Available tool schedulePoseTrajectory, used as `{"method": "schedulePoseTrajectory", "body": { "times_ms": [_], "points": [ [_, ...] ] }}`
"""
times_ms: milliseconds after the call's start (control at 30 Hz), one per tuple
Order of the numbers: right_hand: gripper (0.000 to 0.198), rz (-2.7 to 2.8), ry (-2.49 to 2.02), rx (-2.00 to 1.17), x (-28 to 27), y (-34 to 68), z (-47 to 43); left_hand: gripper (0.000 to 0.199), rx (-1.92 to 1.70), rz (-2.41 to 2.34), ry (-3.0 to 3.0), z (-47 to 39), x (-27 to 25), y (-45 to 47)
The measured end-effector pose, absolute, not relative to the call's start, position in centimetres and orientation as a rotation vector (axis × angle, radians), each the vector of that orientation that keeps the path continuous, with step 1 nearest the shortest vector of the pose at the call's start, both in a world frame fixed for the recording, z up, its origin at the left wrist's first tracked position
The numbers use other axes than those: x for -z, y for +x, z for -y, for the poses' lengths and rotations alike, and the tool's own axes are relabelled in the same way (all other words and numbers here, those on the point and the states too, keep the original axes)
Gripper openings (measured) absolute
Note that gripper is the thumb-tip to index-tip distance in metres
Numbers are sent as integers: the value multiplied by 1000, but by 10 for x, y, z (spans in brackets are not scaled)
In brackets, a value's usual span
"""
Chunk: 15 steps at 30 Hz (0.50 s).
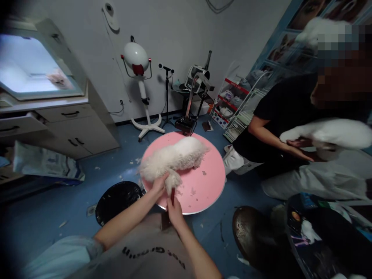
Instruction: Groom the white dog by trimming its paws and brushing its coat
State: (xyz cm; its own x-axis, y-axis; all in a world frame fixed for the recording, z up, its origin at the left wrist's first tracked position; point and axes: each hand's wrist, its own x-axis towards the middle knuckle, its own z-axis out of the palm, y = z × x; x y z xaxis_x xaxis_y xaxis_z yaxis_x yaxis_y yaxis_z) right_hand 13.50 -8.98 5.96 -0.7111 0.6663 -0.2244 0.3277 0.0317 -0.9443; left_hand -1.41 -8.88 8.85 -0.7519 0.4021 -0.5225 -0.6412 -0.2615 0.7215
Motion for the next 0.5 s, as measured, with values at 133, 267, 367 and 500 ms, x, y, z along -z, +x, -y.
{"method": "schedulePoseTrajectory", "body": {
  "times_ms": [133, 267, 367, 500],
  "points": [
    [20, 1946, -1050, -1967, -68, 148, 85, 32, -2123, -1139, -310, 93, -82, -20],
    [29, 1672, -965, -1684, -92, 116, 32, 28, -2043, -1060, -331, 94, -81, -25],
    [33, 1505, -1264, -1350, -96, 109, -13, 33, -2147, -1044, -351, 95, -79, -30],
    [34, 1396, -1262, -1244, -90, 108, -15, 33, -2152, -1066, -335, 97, -76, -36]
  ]
}}
